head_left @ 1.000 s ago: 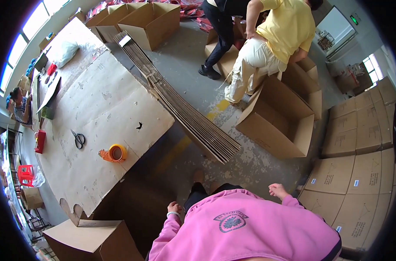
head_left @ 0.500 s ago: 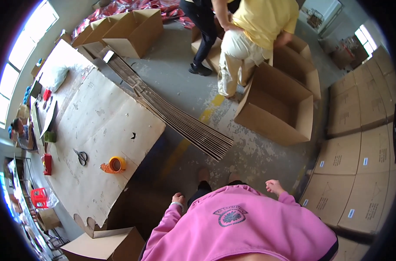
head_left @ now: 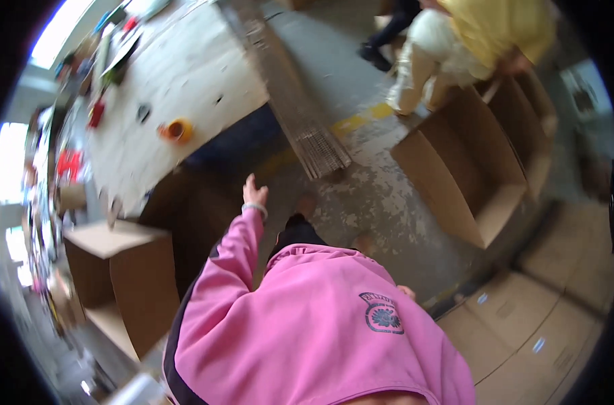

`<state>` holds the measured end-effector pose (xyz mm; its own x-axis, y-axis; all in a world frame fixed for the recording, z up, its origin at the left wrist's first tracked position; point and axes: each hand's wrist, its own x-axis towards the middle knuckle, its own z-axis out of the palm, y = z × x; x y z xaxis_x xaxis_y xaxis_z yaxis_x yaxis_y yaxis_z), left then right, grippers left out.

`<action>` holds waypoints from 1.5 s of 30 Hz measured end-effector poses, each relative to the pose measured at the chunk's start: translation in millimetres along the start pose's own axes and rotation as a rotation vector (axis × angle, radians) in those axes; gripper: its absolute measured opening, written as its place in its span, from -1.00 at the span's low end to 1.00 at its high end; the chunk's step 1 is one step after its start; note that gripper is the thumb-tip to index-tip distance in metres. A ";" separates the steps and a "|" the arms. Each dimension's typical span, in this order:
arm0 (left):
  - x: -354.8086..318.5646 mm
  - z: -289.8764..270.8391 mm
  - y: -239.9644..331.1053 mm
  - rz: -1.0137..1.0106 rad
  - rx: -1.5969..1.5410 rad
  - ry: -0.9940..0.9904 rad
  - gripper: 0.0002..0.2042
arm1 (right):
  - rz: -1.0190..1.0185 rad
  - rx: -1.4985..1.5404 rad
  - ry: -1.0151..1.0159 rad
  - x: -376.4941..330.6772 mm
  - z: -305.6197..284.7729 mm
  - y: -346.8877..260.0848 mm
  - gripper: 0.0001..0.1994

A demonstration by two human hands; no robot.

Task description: Assembling, taping cardboard boxes, and filling them with packaged products.

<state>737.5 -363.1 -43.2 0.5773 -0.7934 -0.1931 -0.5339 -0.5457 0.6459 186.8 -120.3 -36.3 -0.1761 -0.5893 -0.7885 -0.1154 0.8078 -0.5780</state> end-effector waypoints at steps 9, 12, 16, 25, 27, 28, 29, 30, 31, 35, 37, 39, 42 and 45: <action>77.0 -183.1 13.5 -0.347 -0.018 0.618 -0.51 | 0.290 -0.071 0.223 90.0 -102.7 -40.7 -0.80; 99.9 -183.8 -6.5 -0.374 -0.010 0.566 -0.57 | 0.156 0.018 0.135 114.9 -94.5 -81.3 -0.80; 109.9 -140.7 13.6 -0.718 -0.685 0.657 -0.42 | -0.153 -0.106 0.048 128.5 -57.2 -164.6 -0.80; 90.9 -90.2 -22.9 -0.852 -0.503 0.512 -0.32 | -0.989 -0.564 -0.062 60.3 48.2 -367.6 -0.78; 74.9 -72.3 6.7 -0.868 -0.367 0.455 -0.41 | -0.999 -0.633 0.010 66.6 55.7 -385.5 -0.76; 66.6 -67.8 21.5 -0.862 -0.370 0.481 -0.43 | -1.051 -0.657 0.078 79.9 58.7 -392.8 -0.74; 61.1 -68.7 29.3 -0.848 -0.313 0.505 -0.45 | -1.105 -0.679 0.136 97.2 64.6 -396.2 -0.72; 56.2 -72.3 31.3 -0.815 -0.305 0.475 -0.45 | -1.072 -0.750 0.176 117.1 72.9 -401.8 -0.69; 52.3 -73.2 30.6 -0.779 -0.302 0.443 -0.44 | -1.041 -0.820 0.222 138.4 78.0 -406.4 -0.66; 50.0 -79.5 -23.8 -0.605 -0.651 0.388 -0.36 | -0.845 -0.620 -0.098 187.2 100.1 -415.6 -0.55; 47.9 -77.9 -36.0 -0.587 -0.704 0.511 -0.30 | -0.671 -0.503 -0.286 197.1 102.5 -413.2 -0.53; 24.3 -77.2 -3.0 -0.636 -0.976 0.383 -0.22 | -0.585 -0.477 -0.338 200.9 86.6 -408.8 -0.56; -10.9 -84.6 26.7 -0.676 -1.036 0.376 -0.24 | -0.811 -0.748 -0.015 200.0 79.1 -404.8 -0.65; -55.6 -84.0 24.6 -0.631 -0.984 0.465 -0.33 | -0.930 -0.947 0.159 160.4 98.1 -416.1 -0.72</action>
<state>744.2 -309.7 45.4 0.8332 -0.1892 -0.5197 0.4843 -0.2040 0.8508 302.5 -552.0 57.1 0.2344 -0.9655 -0.1134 -0.8714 -0.1570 -0.4647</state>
